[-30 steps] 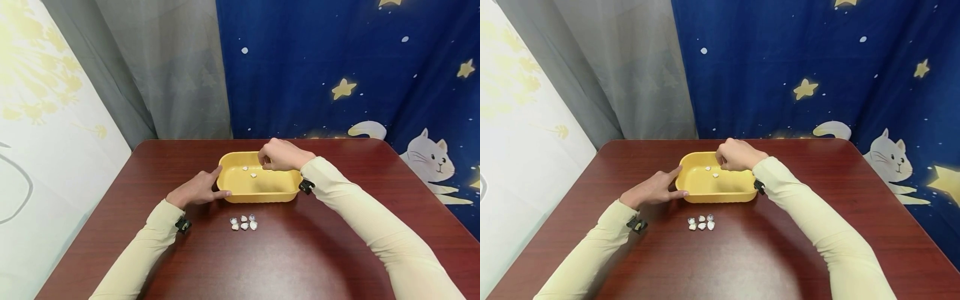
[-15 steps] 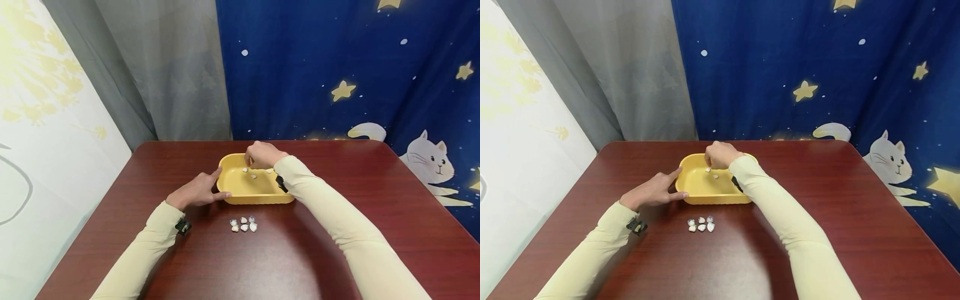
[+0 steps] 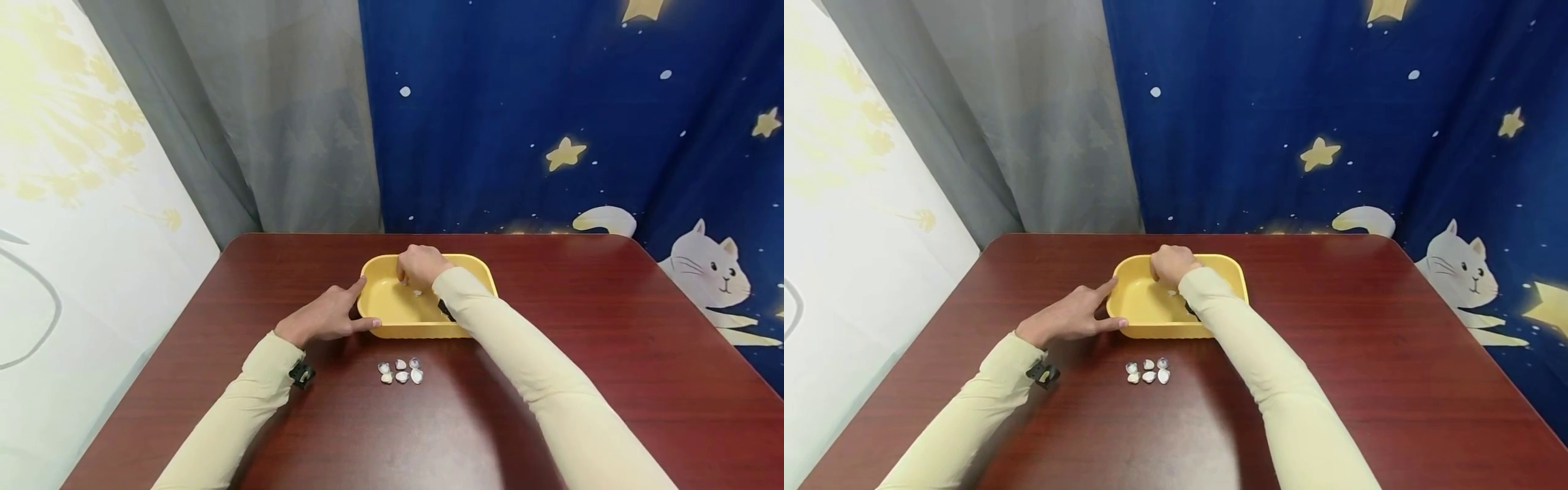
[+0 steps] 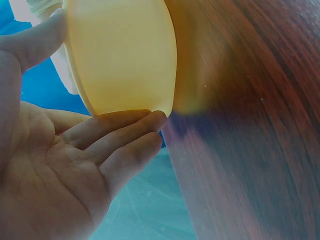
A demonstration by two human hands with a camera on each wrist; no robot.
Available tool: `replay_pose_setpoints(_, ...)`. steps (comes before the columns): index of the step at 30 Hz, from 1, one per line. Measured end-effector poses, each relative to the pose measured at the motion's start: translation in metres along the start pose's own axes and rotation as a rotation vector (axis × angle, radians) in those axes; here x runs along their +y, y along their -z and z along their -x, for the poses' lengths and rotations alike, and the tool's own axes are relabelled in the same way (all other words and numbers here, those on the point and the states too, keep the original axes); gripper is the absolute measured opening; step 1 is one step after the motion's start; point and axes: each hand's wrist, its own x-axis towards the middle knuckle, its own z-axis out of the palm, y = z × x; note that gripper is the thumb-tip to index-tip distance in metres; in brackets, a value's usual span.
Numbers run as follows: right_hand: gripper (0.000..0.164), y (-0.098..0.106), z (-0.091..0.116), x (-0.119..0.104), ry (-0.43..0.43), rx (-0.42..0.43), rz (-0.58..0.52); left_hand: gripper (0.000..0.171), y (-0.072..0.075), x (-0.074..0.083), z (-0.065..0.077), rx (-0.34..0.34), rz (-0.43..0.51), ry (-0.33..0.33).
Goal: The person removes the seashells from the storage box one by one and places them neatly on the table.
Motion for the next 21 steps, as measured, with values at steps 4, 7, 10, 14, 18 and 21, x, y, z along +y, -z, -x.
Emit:
replay_pose_setpoints(4,0.019,-0.006,-0.004,-0.004,0.029,0.005,0.064,0.098,-0.001,0.0,0.0,0.016,0.002,-0.012)
replay_pose_setpoints(7,0.023,-0.007,-0.004,-0.005,0.029,0.015,0.079,0.098,-0.002,0.0,0.0,0.023,0.001,-0.014)
replay_pose_setpoints(10,0.026,-0.009,-0.004,-0.003,0.03,0.025,0.089,0.098,-0.002,0.001,0.0,0.02,0.005,-0.012)
replay_pose_setpoints(14,0.028,-0.012,-0.005,0.0,0.038,0.044,0.09,0.099,-0.001,0.002,0.001,0.007,0.011,0.0)
replay_pose_setpoints(18,0.027,-0.009,-0.003,0.001,0.041,0.024,0.051,0.099,-0.001,0.002,0.001,0.001,0.01,0.005)
replay_pose_setpoints(21,0.026,-0.003,-0.001,0.001,0.037,-0.007,0.016,0.099,-0.001,0.001,0.001,0.005,0.007,0.003)
